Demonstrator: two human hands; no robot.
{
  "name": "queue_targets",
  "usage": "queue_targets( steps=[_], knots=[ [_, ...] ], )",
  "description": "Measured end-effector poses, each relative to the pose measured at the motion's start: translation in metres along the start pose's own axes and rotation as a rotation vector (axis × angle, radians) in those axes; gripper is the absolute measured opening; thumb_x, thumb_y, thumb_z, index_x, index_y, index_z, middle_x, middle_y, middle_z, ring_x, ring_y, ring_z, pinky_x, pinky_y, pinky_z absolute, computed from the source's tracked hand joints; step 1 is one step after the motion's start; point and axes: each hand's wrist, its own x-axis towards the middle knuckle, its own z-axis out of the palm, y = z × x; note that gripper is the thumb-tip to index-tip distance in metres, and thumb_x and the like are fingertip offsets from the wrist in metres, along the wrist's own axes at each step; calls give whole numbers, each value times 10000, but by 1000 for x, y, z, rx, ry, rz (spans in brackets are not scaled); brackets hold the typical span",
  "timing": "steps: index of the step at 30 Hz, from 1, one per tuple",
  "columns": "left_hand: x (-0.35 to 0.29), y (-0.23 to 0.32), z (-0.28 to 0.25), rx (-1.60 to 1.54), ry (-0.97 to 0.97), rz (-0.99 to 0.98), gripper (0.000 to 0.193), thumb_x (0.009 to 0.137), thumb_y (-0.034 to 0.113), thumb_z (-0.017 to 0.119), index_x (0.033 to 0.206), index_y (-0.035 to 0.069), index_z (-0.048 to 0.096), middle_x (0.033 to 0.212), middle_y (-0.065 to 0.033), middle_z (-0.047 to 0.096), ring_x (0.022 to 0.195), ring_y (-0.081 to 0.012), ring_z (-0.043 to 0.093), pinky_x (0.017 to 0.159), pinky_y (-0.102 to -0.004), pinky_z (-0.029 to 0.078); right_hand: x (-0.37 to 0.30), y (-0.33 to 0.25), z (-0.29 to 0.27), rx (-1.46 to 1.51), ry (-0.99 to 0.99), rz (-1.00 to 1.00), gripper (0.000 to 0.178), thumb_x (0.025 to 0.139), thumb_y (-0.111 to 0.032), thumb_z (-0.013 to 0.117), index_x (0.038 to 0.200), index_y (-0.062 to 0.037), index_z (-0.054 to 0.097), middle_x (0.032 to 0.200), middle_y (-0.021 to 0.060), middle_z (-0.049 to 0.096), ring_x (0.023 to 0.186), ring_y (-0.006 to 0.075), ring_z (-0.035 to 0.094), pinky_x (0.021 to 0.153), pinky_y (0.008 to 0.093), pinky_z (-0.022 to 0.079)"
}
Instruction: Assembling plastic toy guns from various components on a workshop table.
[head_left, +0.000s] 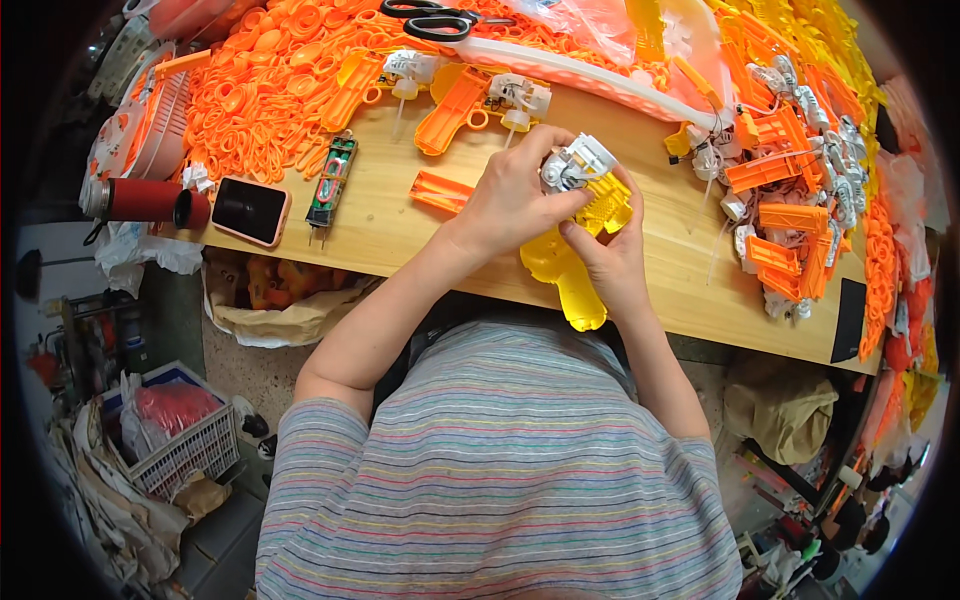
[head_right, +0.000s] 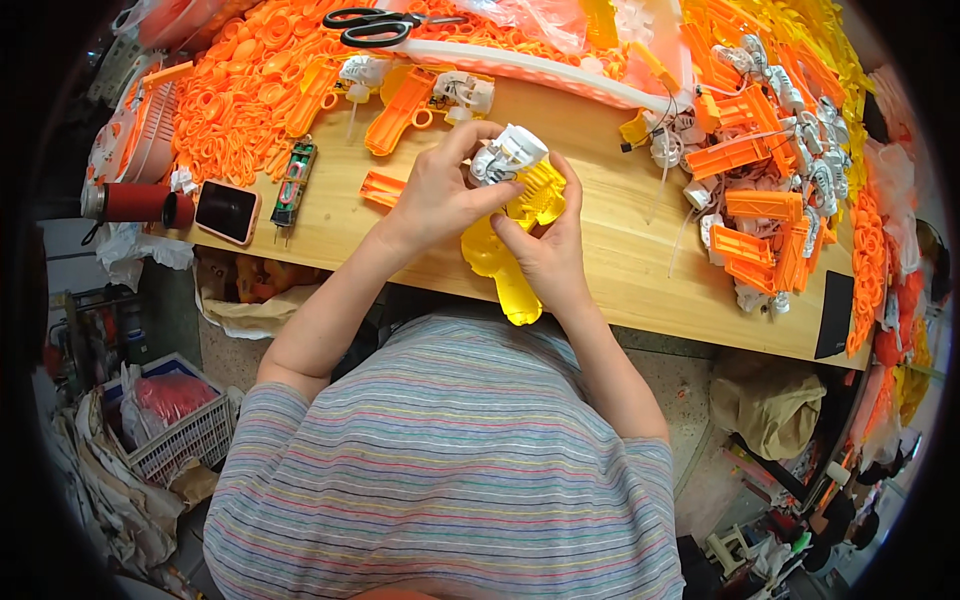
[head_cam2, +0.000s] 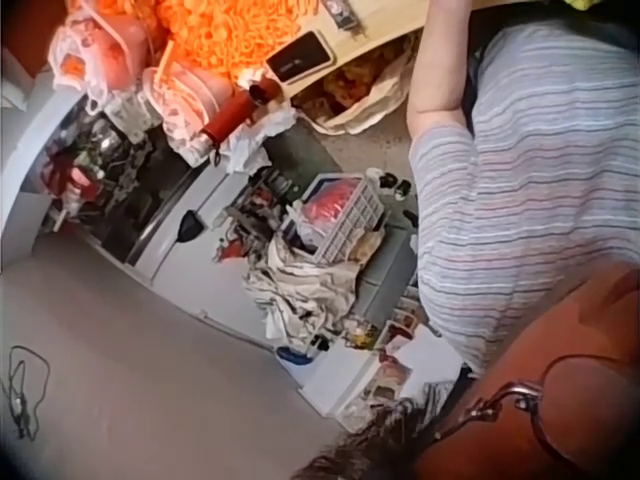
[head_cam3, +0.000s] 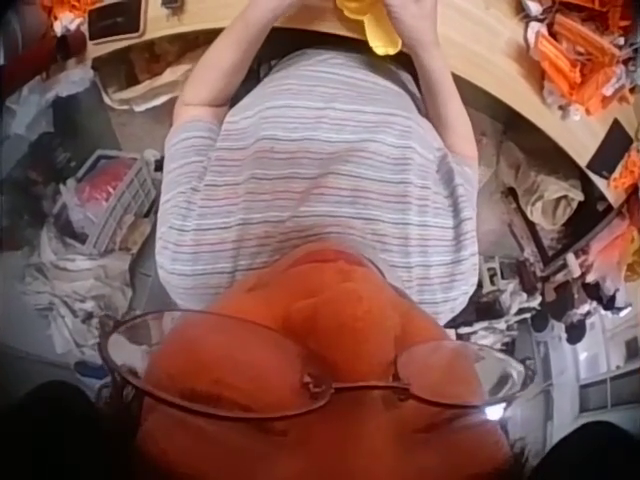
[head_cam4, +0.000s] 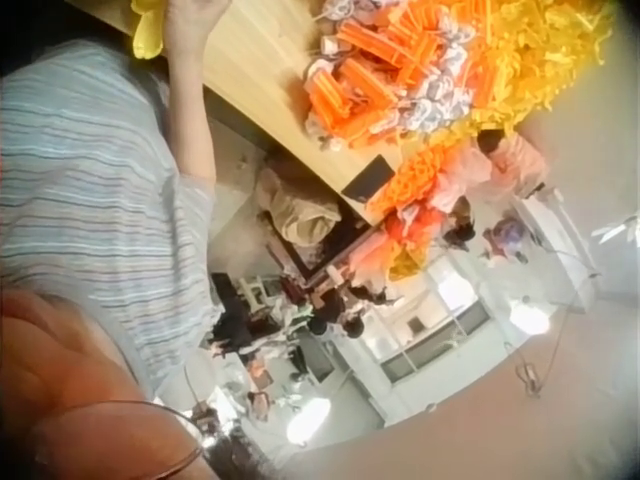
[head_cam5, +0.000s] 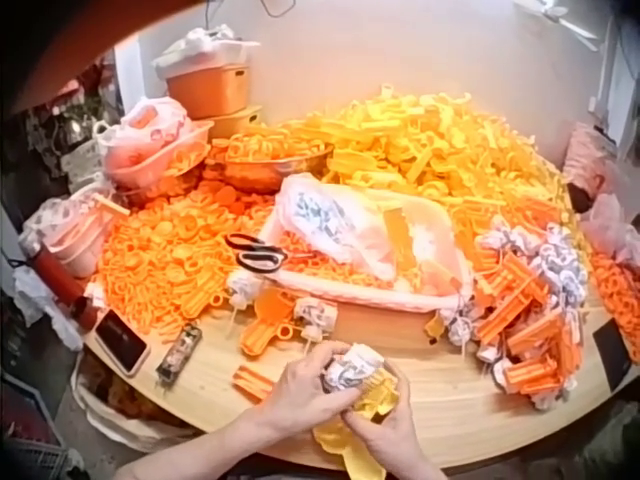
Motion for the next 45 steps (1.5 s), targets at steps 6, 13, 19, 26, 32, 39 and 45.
queue_targets(
  steps=[6, 13, 19, 26, 32, 39, 45],
  knots=[
    [-12, -5, 7, -405, 60, -71, 435, 730, 70, 779, 1118, 36, 585, 1023, -38, 611, 888, -137, 631, 741, -260, 523, -2, -1, -6, -180, -12, -117, 732, 857, 45, 589, 1444, -79, 170, 1277, 147, 455, 1154, 204, 505, 954, 336, 461],
    [-21, -3, 1, 7, 156, 197, 483, 709, 48, 785, 1157, 37, 604, 1058, -35, 568, 866, -90, 532, 721, -219, 451, -4, 2, -6, -279, 7, -280, 663, 896, 56, 515, 1455, -71, 181, 1337, 142, 420, 1215, 211, 466, 1018, 334, 402],
    [-24, 3, 2, -245, 64, 86, 477, 733, 6, 756, 1180, 17, 592, 1074, -48, 575, 904, -96, 564, 778, -230, 480, -6, -1, -2, -225, -14, -297, 731, 867, 39, 581, 1459, -36, 159, 1301, 172, 450, 1185, 228, 498, 985, 337, 430],
    [-27, 19, 2, -134, 94, 118, 446, 718, 40, 754, 1142, 5, 622, 911, -99, 663, 794, -163, 658, 698, -291, 539, -3, 1, -18, -390, -36, -271, 843, 779, -28, 714, 1444, -14, 197, 1246, 192, 548, 1140, 257, 570, 956, 359, 465],
    [-28, 27, 3, 2, 118, 150, 431, 711, -17, 756, 1127, 6, 645, 963, -94, 635, 852, -156, 662, 744, -270, 565, -5, -4, -15, -488, -63, -293, 799, 781, 5, 702, 1440, -32, 252, 1292, 131, 526, 1169, 209, 544, 994, 343, 447],
    [-32, 27, 7, 24, 158, 139, 430, 701, -19, 761, 1117, 11, 657, 931, -86, 619, 818, -147, 653, 723, -265, 561, -4, -3, -13, -561, -52, -401, 786, 759, 8, 710, 1417, -23, 281, 1275, 140, 538, 1131, 226, 578, 968, 341, 465],
    [-40, 21, 10, -13, 240, 206, 480, 675, 6, 773, 1141, 59, 666, 859, -78, 616, 745, -159, 626, 665, -272, 541, -12, -2, -6, -682, -43, -482, 798, 738, 29, 702, 1407, -20, 269, 1238, 155, 547, 1120, 247, 587, 953, 351, 474]
  ],
)
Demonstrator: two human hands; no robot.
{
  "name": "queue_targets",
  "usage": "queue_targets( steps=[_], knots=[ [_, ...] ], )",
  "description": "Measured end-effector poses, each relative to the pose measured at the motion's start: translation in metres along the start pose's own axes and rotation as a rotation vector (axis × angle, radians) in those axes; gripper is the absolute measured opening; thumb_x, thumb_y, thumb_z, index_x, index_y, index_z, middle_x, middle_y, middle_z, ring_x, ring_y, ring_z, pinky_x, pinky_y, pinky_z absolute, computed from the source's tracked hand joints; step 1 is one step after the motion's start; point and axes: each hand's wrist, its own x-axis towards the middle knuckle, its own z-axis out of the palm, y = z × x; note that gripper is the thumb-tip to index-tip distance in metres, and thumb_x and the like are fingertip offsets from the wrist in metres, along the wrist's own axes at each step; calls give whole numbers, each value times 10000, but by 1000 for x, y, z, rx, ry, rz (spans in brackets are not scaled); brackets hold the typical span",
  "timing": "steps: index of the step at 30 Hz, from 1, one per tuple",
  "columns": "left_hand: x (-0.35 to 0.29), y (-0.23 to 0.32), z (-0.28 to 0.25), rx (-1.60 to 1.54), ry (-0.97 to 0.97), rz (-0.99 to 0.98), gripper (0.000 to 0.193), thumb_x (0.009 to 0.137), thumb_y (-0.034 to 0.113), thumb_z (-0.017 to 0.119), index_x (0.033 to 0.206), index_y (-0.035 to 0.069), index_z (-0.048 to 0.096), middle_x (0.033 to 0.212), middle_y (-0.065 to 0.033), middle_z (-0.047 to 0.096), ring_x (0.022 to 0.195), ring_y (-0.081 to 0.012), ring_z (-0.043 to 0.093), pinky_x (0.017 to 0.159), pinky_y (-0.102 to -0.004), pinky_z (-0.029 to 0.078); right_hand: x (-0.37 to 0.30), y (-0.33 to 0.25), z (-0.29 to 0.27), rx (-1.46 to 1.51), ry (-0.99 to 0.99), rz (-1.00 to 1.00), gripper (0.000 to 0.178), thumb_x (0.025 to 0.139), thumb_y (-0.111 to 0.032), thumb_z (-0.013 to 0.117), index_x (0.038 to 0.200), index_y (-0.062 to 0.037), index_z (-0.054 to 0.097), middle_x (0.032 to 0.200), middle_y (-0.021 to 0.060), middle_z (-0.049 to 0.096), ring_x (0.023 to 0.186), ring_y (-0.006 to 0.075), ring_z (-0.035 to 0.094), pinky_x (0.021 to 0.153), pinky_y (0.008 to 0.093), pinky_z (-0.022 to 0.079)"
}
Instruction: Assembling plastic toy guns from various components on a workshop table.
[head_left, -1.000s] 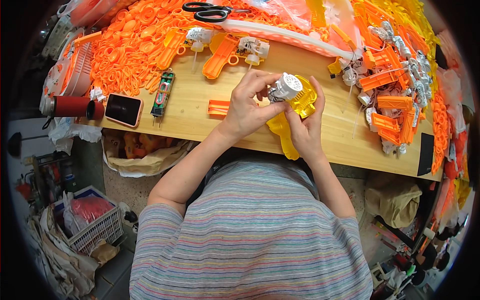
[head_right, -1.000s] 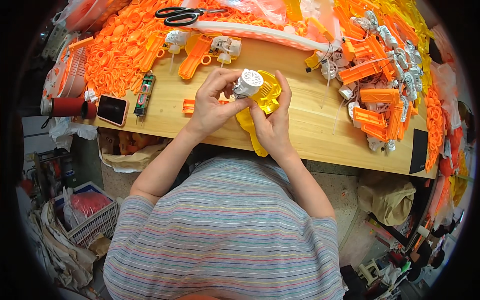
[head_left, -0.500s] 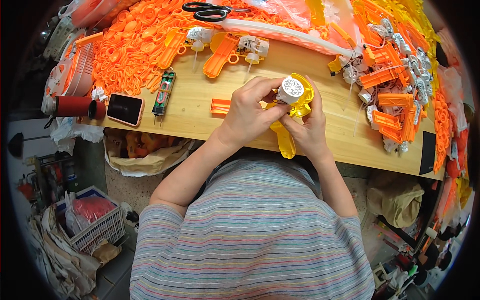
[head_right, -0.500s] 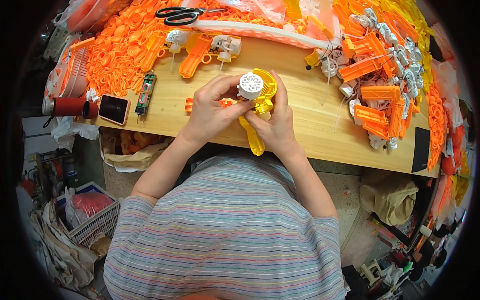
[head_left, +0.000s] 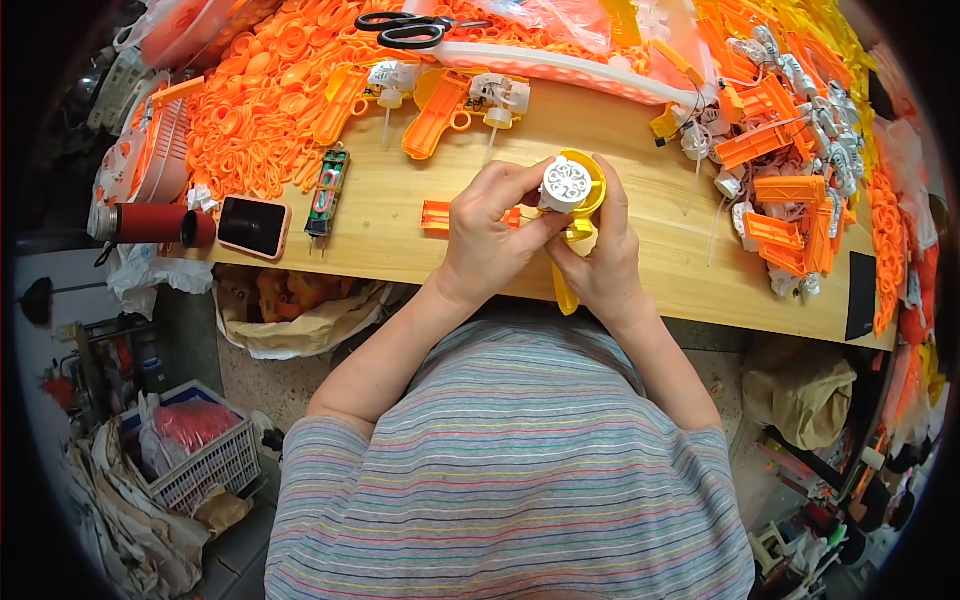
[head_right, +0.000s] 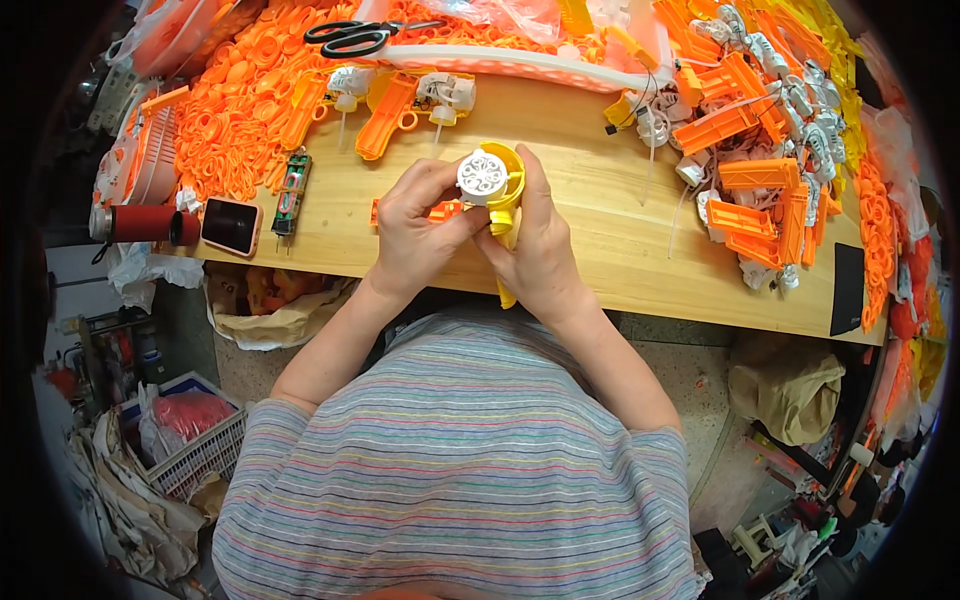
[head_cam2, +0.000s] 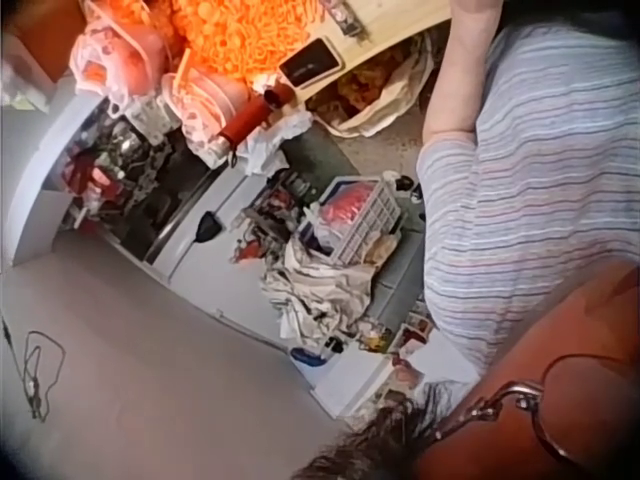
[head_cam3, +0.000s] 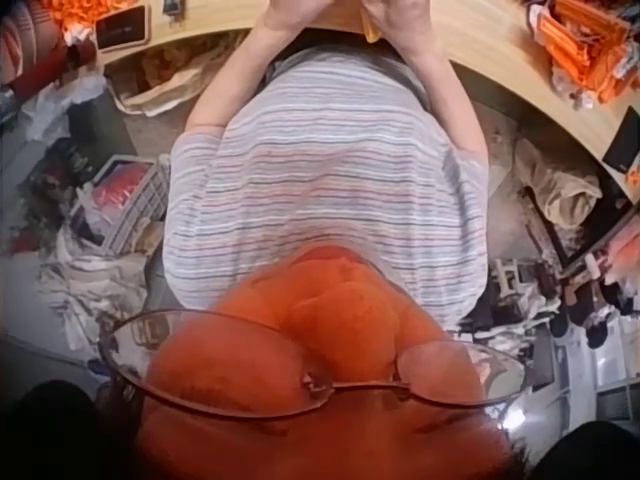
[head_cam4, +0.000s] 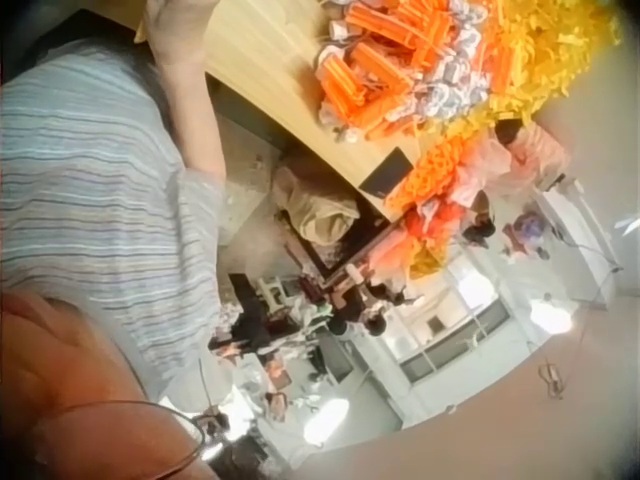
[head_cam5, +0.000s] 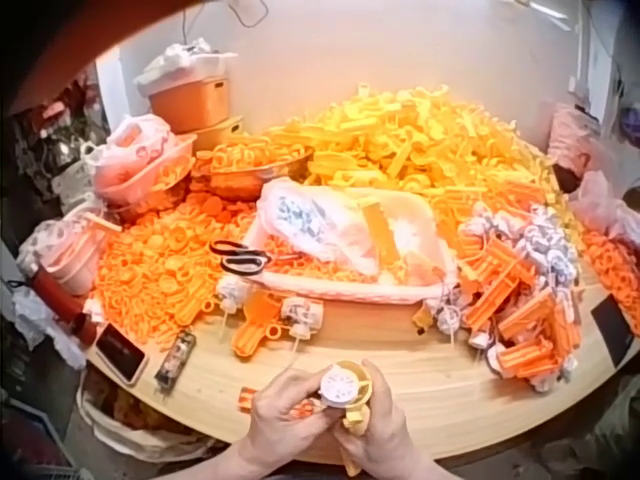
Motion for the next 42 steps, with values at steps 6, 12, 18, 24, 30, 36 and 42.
queue_targets(
  steps=[6, 12, 18, 24, 30, 36, 42],
  knots=[
    [-6, -2, -1, -70, -6, -88, 432, 672, -79, 732, 1092, -7, 658, 943, -79, 615, 885, -148, 641, 780, -260, 548, 5, -3, 1, 179, -18, -80, 819, 713, -68, 763, 1360, 3, 265, 1182, 173, 542, 1072, 256, 597, 900, 348, 497],
    [-1, 4, 3, 72, -7, 114, 480, 674, -16, 758, 1140, 43, 663, 872, -111, 627, 783, -203, 637, 681, -301, 532, 9, -16, 22, 365, 250, 113, 654, 725, -183, 816, 1160, 9, 367, 1043, 153, 597, 941, 204, 643, 771, 328, 536],
    [-3, -3, 4, 124, -4, 148, 473, 678, -14, 720, 1145, 40, 660, 866, -122, 621, 774, -230, 633, 693, -318, 518, 11, -13, 24, 211, 360, 90, 519, 778, -178, 788, 1086, 4, 411, 925, 126, 629, 826, 180, 663, 681, 290, 539],
    [-2, 0, 4, 119, -29, 115, 454, 693, -11, 701, 1142, 40, 660, 903, -119, 611, 790, -232, 633, 708, -314, 522, 12, -11, 20, 176, 340, 65, 436, 835, -159, 736, 1090, -3, 418, 947, 119, 630, 840, 146, 646, 693, 271, 530],
    [16, 11, 17, 170, -168, 135, 473, 705, 59, 711, 1163, 17, 602, 1024, -149, 605, 989, -297, 598, 839, -397, 496, 6, 8, 11, 557, 390, 206, 416, 889, -215, 680, 1115, -6, 400, 978, 100, 589, 886, 133, 607, 740, 264, 511],
    [33, 3, 33, 155, -330, -35, 592, 720, 65, 702, 1280, 49, 508, 1072, -163, 617, 1054, -295, 592, 890, -379, 472, 5, 34, -33, 506, 138, 417, 386, 914, -237, 647, 1168, 10, 495, 1158, 108, 571, 982, 171, 583, 831, 291, 488],
    [44, -12, 38, 342, -553, 134, 730, 703, 72, 705, 1364, 64, 396, 1009, -133, 611, 1003, -305, 586, 917, -419, 404, 6, 50, -63, -213, 8, -37, 490, 831, -139, 693, 1231, 33, 469, 1241, 234, 521, 1121, 368, 530, 964, 418, 426]
  ],
)
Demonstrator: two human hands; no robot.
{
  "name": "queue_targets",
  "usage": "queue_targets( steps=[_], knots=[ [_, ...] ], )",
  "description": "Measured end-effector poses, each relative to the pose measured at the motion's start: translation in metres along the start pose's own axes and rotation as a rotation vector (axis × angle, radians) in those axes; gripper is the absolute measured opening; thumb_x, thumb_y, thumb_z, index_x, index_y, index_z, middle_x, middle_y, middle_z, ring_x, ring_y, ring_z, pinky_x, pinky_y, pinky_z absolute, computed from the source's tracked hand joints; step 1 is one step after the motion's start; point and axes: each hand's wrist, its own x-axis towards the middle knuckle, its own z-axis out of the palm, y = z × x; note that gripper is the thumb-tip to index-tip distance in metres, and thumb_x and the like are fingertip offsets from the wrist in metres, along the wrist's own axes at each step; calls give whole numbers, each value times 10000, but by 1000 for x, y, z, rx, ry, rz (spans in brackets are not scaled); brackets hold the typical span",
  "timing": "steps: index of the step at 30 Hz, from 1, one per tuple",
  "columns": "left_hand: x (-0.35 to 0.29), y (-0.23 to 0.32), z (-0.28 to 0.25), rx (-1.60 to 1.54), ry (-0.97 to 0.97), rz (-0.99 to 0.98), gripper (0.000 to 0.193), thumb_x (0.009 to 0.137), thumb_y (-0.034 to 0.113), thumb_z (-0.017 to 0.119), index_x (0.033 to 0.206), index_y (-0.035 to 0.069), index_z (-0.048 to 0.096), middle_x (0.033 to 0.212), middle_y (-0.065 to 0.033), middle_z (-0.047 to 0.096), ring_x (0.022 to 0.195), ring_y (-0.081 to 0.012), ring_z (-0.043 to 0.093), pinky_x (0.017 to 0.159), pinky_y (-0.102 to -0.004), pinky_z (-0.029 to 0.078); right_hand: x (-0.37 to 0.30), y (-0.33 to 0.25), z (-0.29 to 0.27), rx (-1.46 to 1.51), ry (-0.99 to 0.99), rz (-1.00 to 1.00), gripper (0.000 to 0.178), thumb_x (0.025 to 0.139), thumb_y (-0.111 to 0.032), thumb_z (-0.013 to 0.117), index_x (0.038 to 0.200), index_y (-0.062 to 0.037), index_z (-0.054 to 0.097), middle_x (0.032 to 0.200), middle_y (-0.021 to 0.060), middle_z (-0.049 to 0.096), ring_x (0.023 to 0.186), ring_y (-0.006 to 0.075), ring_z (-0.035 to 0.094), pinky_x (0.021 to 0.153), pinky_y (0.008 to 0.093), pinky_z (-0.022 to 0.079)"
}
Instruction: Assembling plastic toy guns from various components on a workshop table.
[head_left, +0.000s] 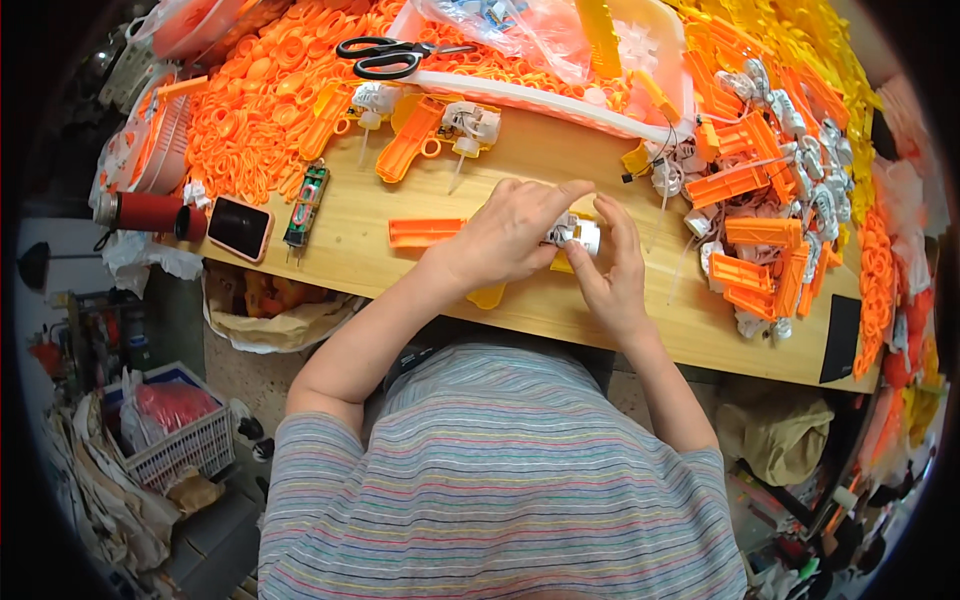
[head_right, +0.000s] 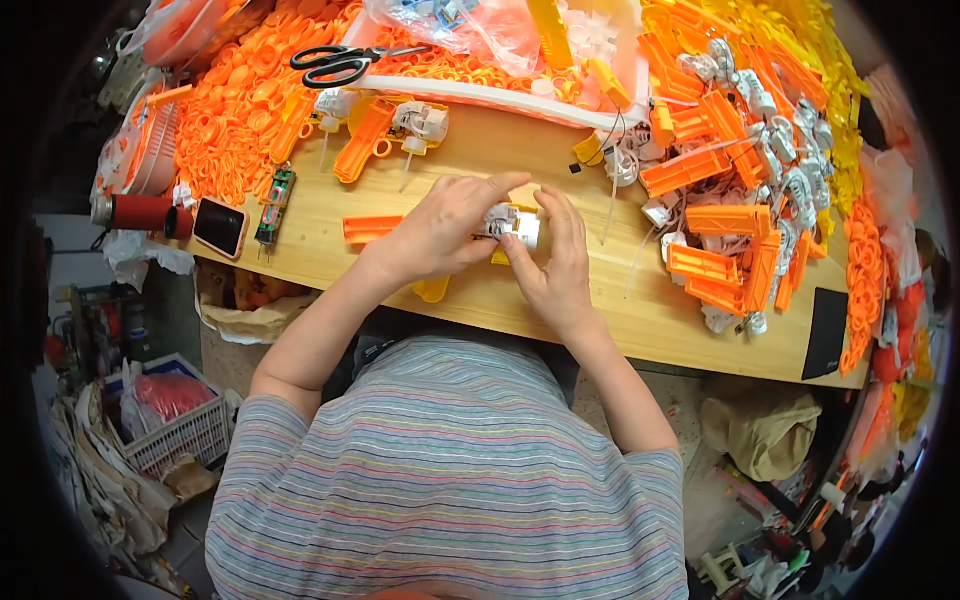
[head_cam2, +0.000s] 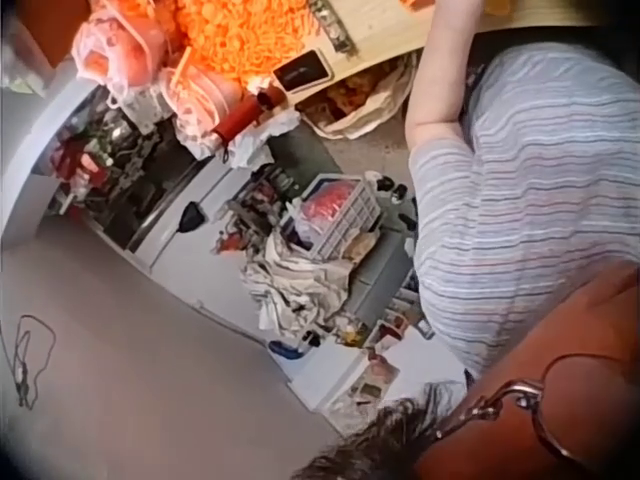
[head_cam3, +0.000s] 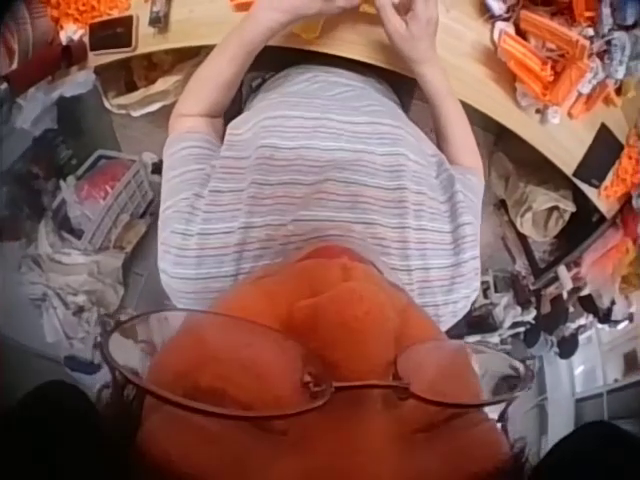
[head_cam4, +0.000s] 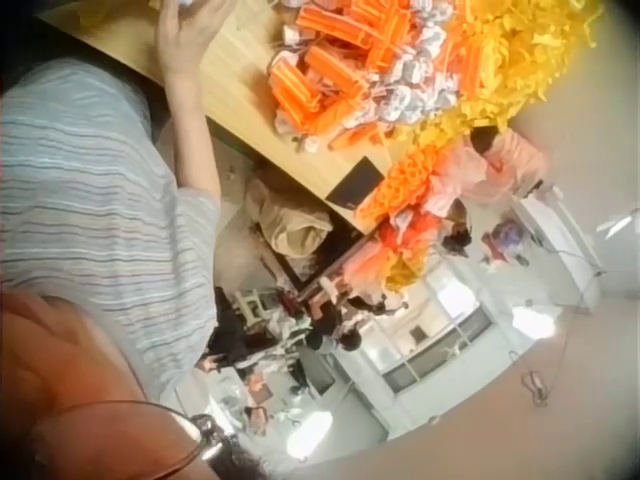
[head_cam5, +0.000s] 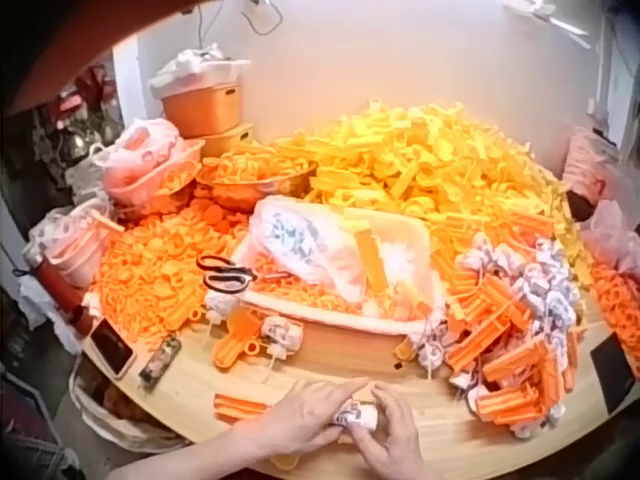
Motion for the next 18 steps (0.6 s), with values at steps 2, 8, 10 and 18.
queue_targets(
  steps=[2, 8, 10, 18],
  knots=[
    [-1, -2, 4, 9, -35, -10, 736, 702, 77, 710, 1365, 64, 392, 1009, -128, 609, 1016, -298, 583, 924, -423, 396, -1, 4, 1, 49, -46, 7, 490, 828, -126, 690, 1237, 27, 468, 1222, 230, 529, 1104, 366, 538, 948, 415, 437],
    [-9, 0, 2, 105, -50, 2, 746, 703, 88, 717, 1367, 68, 379, 1044, -123, 598, 1051, -288, 567, 940, -433, 376, -5, 3, 15, 168, -121, 2, 469, 799, -69, 709, 1200, 15, 480, 1112, 196, 568, 998, 348, 580, 851, 402, 480],
    [-12, 1, 0, 157, -28, 34, 750, 704, 91, 718, 1370, 69, 373, 1058, -126, 593, 1064, -288, 558, 945, -436, 370, -3, 0, 18, 148, -83, 8, 448, 787, -27, 711, 1173, 8, 486, 1105, 189, 568, 980, 338, 584, 833, 385, 487],
    [-39, -8, -21, 194, 131, -47, 185, 724, 141, 712, 871, 42, 660, 1047, -113, 595, 1100, -269, 522, 961, -454, 347, -11, -1, 43, 206, 25, 70, 313, 844, 8, 670, 1101, -4, 493, 1155, 142, 557, 958, 184, 592, 802, 291, 510]
  ],
)
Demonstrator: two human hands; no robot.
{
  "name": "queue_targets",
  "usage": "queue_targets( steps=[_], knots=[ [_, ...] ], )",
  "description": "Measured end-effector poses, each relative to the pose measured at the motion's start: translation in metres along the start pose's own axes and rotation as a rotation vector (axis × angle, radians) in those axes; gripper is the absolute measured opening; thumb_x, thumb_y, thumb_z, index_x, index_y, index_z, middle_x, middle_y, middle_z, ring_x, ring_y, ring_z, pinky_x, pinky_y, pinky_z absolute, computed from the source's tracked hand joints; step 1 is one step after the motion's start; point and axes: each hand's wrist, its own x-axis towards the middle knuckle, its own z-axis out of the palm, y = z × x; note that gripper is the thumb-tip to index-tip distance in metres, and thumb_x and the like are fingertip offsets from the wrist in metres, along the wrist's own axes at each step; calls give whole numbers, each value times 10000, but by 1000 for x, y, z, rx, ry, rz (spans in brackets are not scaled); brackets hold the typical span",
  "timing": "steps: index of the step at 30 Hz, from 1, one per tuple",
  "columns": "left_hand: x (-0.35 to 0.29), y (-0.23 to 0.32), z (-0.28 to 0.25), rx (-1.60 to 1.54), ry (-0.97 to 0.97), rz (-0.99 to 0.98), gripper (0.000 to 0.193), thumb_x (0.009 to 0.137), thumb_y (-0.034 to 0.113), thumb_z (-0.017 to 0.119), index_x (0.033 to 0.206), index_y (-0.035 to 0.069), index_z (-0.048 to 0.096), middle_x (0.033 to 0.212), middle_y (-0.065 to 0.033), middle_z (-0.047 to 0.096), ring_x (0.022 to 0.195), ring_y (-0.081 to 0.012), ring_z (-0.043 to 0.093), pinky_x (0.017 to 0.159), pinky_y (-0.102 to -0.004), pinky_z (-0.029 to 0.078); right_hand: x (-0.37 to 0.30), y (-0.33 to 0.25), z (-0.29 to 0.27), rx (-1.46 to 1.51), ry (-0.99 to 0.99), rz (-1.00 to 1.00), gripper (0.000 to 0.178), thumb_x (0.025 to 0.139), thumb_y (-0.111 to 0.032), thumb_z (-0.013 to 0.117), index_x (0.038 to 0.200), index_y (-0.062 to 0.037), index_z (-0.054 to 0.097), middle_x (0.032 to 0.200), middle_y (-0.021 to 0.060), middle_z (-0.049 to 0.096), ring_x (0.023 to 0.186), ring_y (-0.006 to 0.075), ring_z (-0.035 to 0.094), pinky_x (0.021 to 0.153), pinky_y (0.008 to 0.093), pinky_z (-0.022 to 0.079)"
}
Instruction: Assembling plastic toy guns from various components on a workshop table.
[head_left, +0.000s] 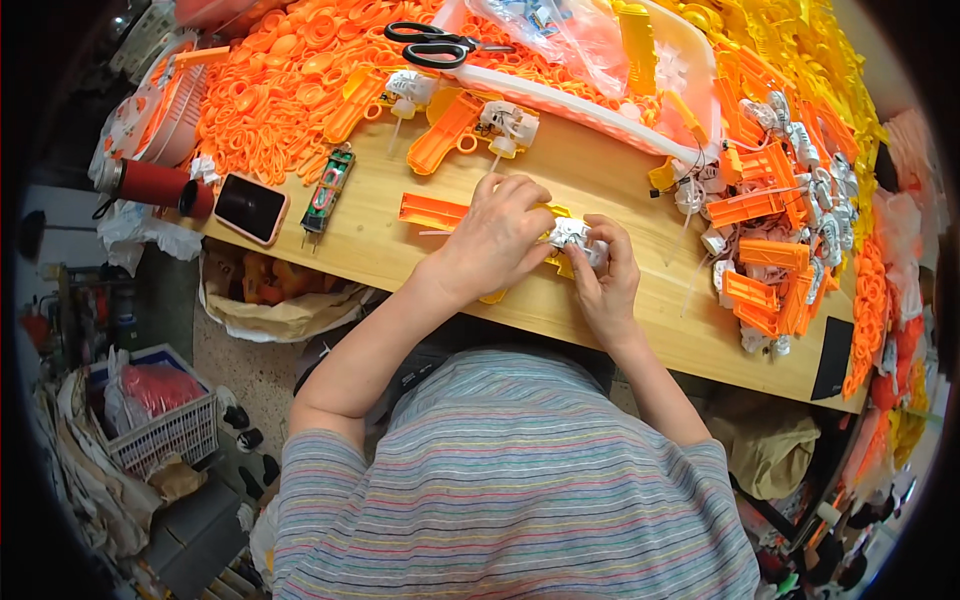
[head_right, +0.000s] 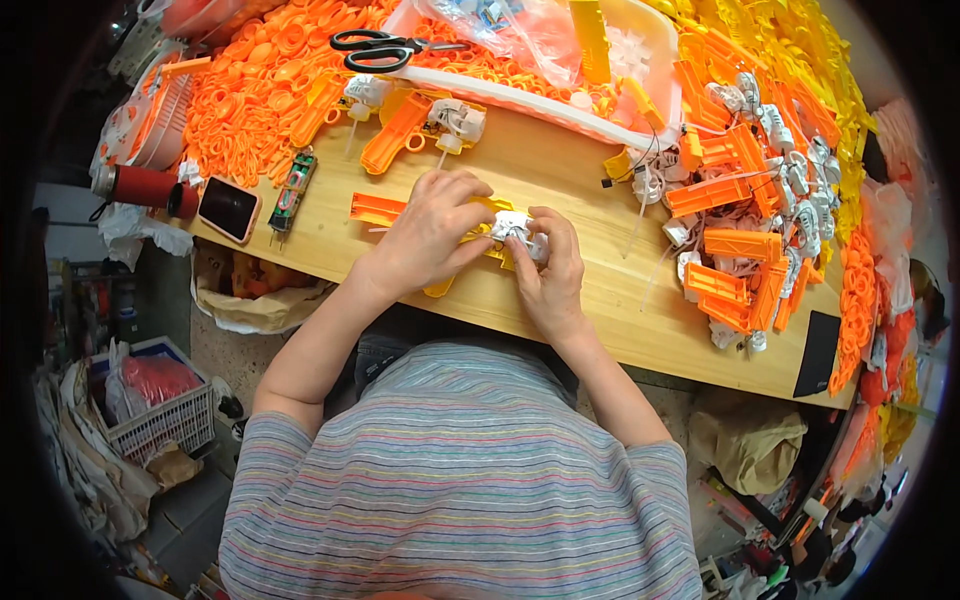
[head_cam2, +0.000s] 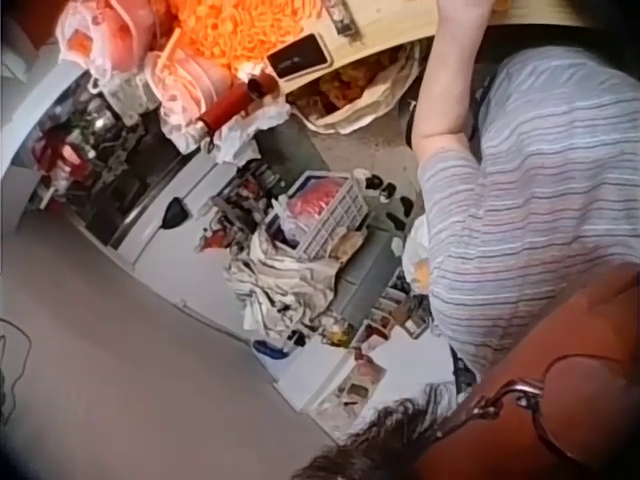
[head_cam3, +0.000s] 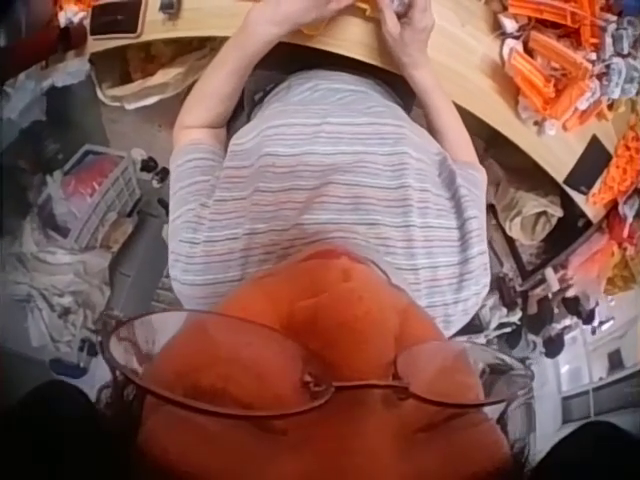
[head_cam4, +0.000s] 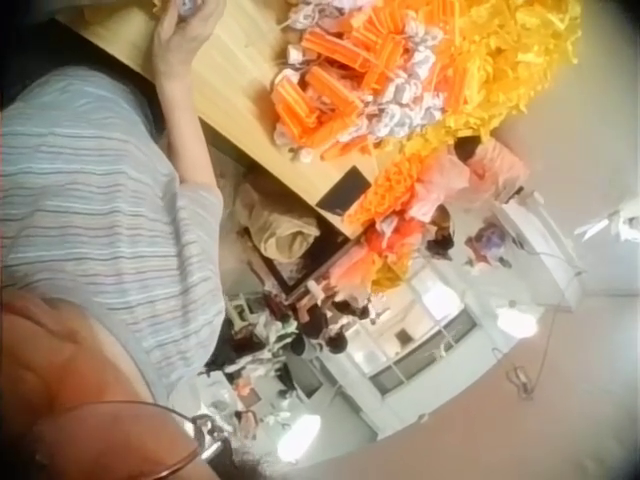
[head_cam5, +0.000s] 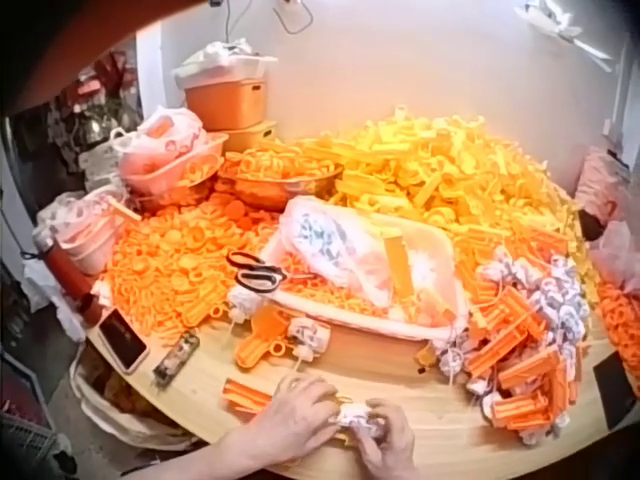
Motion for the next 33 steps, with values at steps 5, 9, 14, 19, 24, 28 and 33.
queue_targets(
  steps=[5, 9, 14, 19, 24, 28, 33],
  knots=[
    [-4, -16, 2, -74, 62, 34, 113, 758, 129, 678, 820, 35, 664, 1050, -116, 600, 1087, -265, 523, 966, -461, 342, -4, -5, 16, -37, 70, 34, 253, 850, 11, 664, 1026, -16, 485, 1177, 155, 543, 987, 189, 580, 812, 280, 504],
    [-4, -25, 2, -124, 129, 53, 85, 782, 104, 643, 823, 31, 651, 1029, -116, 604, 1067, -267, 532, 977, -473, 328, -7, -7, 25, -115, 131, -45, 257, 810, 5, 693, 993, -27, 515, 1150, 205, 562, 982, 275, 601, 765, 323, 514],
    [-2, -33, 0, -125, 130, 86, 65, 784, 97, 654, 812, 50, 618, 957, -103, 596, 1019, -257, 552, 964, -472, 331, -8, -16, 27, -127, 69, -23, 256, 838, 41, 641, 1040, -27, 498, 1265, 198, 507, 1110, 248, 539, 904, 317, 459],
    [-2, -33, -6, -26, 120, 181, 60, 781, 108, 659, 794, 69, 615, 800, -78, 564, 886, -237, 567, 967, -485, 323, -5, -15, 29, -172, 79, -87, 274, 805, 27, 680, 1023, -26, 523, 1203, 218, 536, 1036, 279, 583, 802, 321, 513],
    [-7, -31, -9, 85, 75, 180, 25, 713, 78, 616, 724, 58, 626, 750, -91, 586, 836, -246, 563, 955, -505, 333, -10, -12, 28, -75, 65, -5, 275, 840, 72, 621, 1063, -30, 497, 1292, 199, 472, 1149, 242, 521, 939, 318, 453],
    [-8, -24, -22, 185, 8, 154, 37, 728, 85, 612, 712, 64, 639, 718, -81, 596, 809, -243, 583, 898, -472, 366, -11, -11, 28, -9, 102, 32, 276, 837, 82, 617, 1057, -37, 498, 1289, 189, 470, 1150, 239, 521, 943, 318, 455],
    [-25, -5, -4, -41, -45, 50, 51, 759, 99, 602, 744, 73, 644, 680, -49, 597, 711, -218, 609, 680, -367, 417, -9, -6, 29, -46, 146, -58, 262, 806, 69, 651, 1013, -27, 522, 1225, 187, 510, 1075, 243, 564, 851, 310, 496]
  ],
)
